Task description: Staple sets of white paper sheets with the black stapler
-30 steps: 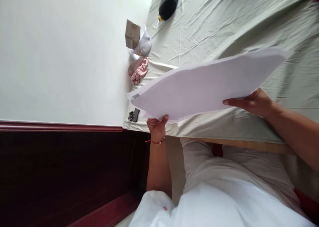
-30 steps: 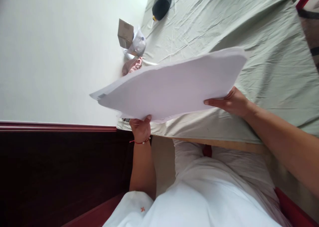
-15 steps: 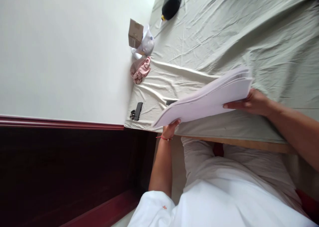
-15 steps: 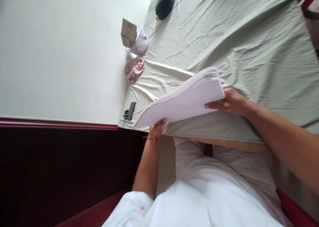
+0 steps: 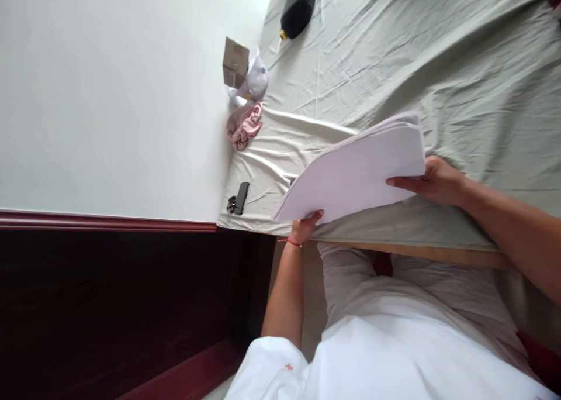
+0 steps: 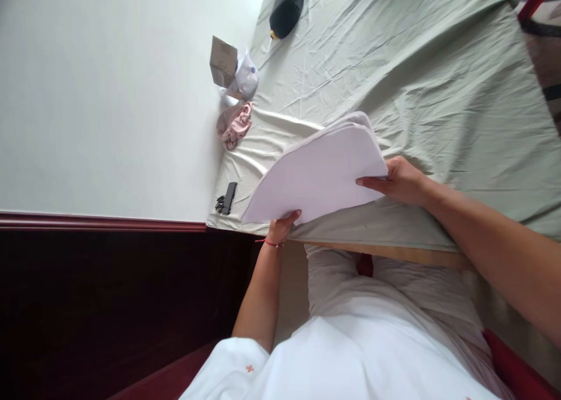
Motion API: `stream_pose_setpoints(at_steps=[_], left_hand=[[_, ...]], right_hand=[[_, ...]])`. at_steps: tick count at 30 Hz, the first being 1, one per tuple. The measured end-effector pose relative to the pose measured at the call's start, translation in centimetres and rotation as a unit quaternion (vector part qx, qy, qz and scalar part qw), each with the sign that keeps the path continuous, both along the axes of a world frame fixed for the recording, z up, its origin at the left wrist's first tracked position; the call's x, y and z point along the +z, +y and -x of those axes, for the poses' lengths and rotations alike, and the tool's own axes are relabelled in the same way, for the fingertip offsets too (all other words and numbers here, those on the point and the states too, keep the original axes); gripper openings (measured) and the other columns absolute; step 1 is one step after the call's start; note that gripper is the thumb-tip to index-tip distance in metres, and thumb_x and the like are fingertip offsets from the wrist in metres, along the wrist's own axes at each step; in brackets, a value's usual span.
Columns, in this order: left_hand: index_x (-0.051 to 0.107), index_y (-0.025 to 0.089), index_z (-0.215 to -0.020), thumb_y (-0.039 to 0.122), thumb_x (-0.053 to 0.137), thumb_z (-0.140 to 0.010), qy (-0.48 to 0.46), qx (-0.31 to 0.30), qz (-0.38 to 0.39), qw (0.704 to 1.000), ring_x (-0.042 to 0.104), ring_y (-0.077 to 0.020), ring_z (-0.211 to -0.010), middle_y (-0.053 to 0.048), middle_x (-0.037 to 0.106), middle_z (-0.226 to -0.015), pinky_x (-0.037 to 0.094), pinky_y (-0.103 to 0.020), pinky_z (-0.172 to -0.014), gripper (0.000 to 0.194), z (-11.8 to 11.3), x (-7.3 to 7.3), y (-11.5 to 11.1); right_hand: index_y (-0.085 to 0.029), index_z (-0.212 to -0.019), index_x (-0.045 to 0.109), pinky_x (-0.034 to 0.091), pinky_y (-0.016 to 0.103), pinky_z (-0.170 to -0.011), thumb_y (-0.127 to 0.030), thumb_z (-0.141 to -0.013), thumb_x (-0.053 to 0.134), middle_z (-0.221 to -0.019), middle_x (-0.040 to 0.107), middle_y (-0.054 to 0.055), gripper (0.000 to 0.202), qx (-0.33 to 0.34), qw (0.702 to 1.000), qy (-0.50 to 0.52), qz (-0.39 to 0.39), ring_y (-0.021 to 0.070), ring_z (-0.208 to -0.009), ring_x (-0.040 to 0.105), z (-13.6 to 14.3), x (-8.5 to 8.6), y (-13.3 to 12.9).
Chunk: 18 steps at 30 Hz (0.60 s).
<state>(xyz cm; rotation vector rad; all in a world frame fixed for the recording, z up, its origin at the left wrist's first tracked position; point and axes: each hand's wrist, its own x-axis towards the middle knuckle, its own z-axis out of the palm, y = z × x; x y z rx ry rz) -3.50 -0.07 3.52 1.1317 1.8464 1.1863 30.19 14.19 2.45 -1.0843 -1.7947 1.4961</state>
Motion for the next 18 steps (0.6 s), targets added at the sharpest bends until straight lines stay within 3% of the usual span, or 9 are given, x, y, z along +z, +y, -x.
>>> stream_pose_setpoints(at_steps=[5,9,11,15,18], left_hand=[[0.076,0.019,-0.088,0.049,0.086,-0.07,-0.06,-0.03,0.008,0.998,0.071,-0.026,-0.099,-0.007,0.078,-0.095,0.053,-0.047,-0.104,0.036,-0.7,0.0,1.3],[0.074,0.02,-0.095,0.042,0.085,-0.069,-0.103,-0.011,-0.021,0.994,0.071,-0.0201,-0.095,-0.004,0.078,-0.096,0.056,-0.039,-0.096,0.036,-1.0,0.2,2.3],[0.071,0.019,-0.097,0.039,0.085,-0.068,-0.132,0.009,-0.025,0.991,0.071,-0.0162,-0.087,-0.003,0.076,-0.092,0.058,-0.031,-0.083,0.038,-1.0,0.4,2.6],[0.063,0.017,-0.097,0.033,0.081,-0.069,-0.135,0.057,0.023,0.989,0.06,-0.0078,-0.054,0.003,0.066,-0.072,0.04,-0.018,-0.048,0.037,-1.0,0.4,2.7],[0.06,0.016,-0.099,0.028,0.074,-0.073,-0.084,0.097,0.022,0.992,0.057,-0.0066,-0.052,0.001,0.067,-0.076,0.033,-0.017,-0.044,0.031,-0.7,0.1,2.4]], right_hand=[[-0.017,-0.07,0.071,0.053,0.035,-0.071,-0.071,-0.065,0.076,-0.073,0.068,0.005,0.055,-0.031,0.999,-0.007,0.034,0.0213,-0.072,0.063,0.0,0.2,0.3],[-0.015,-0.074,0.073,0.051,0.031,-0.063,-0.063,-0.062,0.082,-0.077,0.07,0.006,0.05,-0.042,0.993,0.023,0.105,0.0187,-0.069,0.061,-0.3,0.6,0.6],[-0.016,-0.074,0.072,0.048,0.029,-0.056,-0.056,-0.061,0.085,-0.074,0.068,0.005,0.044,-0.072,0.987,0.04,0.139,0.0166,-0.065,0.059,-0.5,1.0,0.7],[-0.017,-0.072,0.068,0.033,0.026,-0.038,-0.045,-0.066,0.085,-0.06,0.058,0.003,0.033,-0.14,0.974,0.017,0.176,0.0131,-0.05,0.049,-0.7,2.5,0.7],[-0.019,-0.072,0.066,0.023,0.026,-0.033,-0.042,-0.07,0.083,-0.05,0.049,0.0,0.029,-0.188,0.961,-0.04,0.2,0.0105,-0.04,0.037,-1.0,3.0,0.8]])
